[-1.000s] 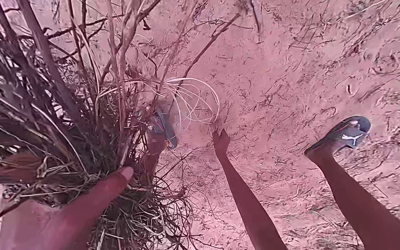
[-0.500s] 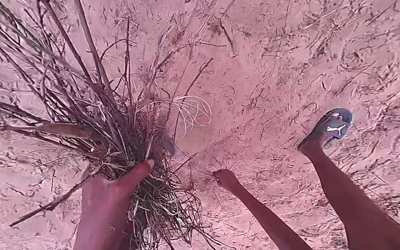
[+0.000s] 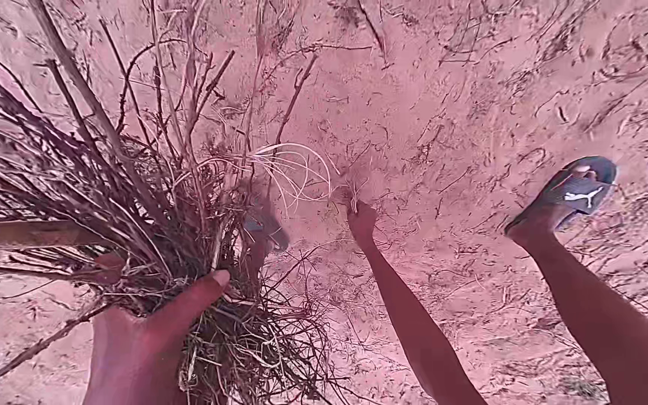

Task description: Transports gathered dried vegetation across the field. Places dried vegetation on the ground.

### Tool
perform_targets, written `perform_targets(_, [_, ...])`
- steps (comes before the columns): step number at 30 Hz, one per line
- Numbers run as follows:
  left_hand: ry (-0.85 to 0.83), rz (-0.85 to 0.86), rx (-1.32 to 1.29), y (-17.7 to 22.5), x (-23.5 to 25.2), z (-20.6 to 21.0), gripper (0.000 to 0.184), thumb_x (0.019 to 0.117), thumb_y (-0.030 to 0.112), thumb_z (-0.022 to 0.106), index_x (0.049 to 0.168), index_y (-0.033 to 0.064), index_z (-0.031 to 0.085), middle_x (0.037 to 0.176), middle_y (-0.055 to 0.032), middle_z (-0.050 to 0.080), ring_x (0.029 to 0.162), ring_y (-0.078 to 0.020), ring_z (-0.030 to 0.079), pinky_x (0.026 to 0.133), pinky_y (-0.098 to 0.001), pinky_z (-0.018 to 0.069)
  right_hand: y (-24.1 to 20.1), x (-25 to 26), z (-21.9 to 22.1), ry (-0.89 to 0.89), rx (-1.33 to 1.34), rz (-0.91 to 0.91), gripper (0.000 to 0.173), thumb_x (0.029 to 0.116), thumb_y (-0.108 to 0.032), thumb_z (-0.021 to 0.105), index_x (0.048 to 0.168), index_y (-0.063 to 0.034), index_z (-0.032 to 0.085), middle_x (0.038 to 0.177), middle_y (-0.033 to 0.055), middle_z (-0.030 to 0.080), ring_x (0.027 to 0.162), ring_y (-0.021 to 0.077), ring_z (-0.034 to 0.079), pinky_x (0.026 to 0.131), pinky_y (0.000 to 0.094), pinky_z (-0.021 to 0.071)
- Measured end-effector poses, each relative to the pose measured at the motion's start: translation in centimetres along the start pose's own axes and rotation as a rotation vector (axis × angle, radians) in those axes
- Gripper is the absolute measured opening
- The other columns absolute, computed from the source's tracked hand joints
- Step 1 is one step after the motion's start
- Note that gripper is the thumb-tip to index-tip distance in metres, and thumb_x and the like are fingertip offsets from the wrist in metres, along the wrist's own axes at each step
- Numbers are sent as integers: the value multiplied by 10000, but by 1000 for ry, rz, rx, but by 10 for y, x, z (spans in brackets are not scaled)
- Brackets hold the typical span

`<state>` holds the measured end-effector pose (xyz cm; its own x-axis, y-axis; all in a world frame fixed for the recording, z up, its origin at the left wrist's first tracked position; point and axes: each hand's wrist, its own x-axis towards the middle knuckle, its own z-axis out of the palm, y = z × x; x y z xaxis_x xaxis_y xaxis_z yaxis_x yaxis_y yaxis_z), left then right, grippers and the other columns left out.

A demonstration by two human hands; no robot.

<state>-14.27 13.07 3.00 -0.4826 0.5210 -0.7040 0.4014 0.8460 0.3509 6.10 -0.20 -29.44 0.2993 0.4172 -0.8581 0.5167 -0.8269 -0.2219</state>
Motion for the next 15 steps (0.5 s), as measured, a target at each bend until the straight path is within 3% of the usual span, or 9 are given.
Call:
perform_targets(1, [16, -6, -13, 1, 0, 1, 701, 731, 184, 777, 1329, -18, 471, 1127, 21, 655, 1029, 12, 650, 885, -176, 559, -2, -18, 2, -67, -17, -59, 229, 948, -135, 674, 1007, 85, 703, 909, 277, 697, 898, 436, 684, 827, 613, 515])
perform_targets(3, [57, -38, -36, 7, 0, 2, 661, 717, 200, 782, 1292, 21, 508, 1087, 47, 663, 994, 19, 659, 850, -177, 569, -6, -47, -1, -149, -23, -34, 226, 958, -123, 666, 1022, 93, 693, 907, 253, 693, 889, 384, 679, 857, 551, 515])
perform_targets(5, [54, -54, -65, 8, 0, -1, 701, 702, 209, 788, 1312, 24, 498, 1112, 43, 653, 1022, 17, 650, 865, -176, 563, 3, -52, -8, -32, 31, 136, 281, 1010, -142, 605, 1097, 118, 669, 967, 275, 693, 945, 387, 678, 899, 534, 506])
perform_targets(7, [40, -48, -70, 10, 3, -4, 676, 715, 203, 787, 1301, 20, 503, 1103, 48, 658, 1023, 23, 651, 873, -166, 558, 18, -25, -6, 160, 250, 310, 361, 1050, -215, 575, 1220, 96, 644, 1052, 282, 697, 986, 378, 680, 905, 533, 511])
perform_targets(10, [-21, -25, -43, 5, 7, -14, 700, 744, 220, 786, 1319, -31, 475, 1135, 19, 650, 1056, 1, 644, 913, -188, 551, 17, 24, 2, 138, 598, 429, 512, 1048, -376, 590, 1304, 67, 611, 1250, 281, 642, 1147, 354, 614, 999, 532, 468])
perform_targets(12, [-54, -24, -47, -2, 12, -21, 745, 739, 255, 814, 1316, -56, 460, 1123, -9, 665, 1039, -40, 664, 913, -222, 565, 0, 46, 8, 113, 651, 476, 493, 1018, -349, 638, 1267, 75, 600, 1227, 261, 626, 1093, 325, 609, 943, 500, 497])
perform_targets(15, [-84, -22, -24, 9, 10, -19, 620, 769, 174, 773, 1228, -93, 452, 1014, -24, 657, 945, -37, 679, 876, -200, 564, -22, 42, 7, 106, 565, 537, 410, 1043, -258, 567, 1268, 82, 603, 1288, 290, 599, 1177, 378, 588, 977, 553, 470])
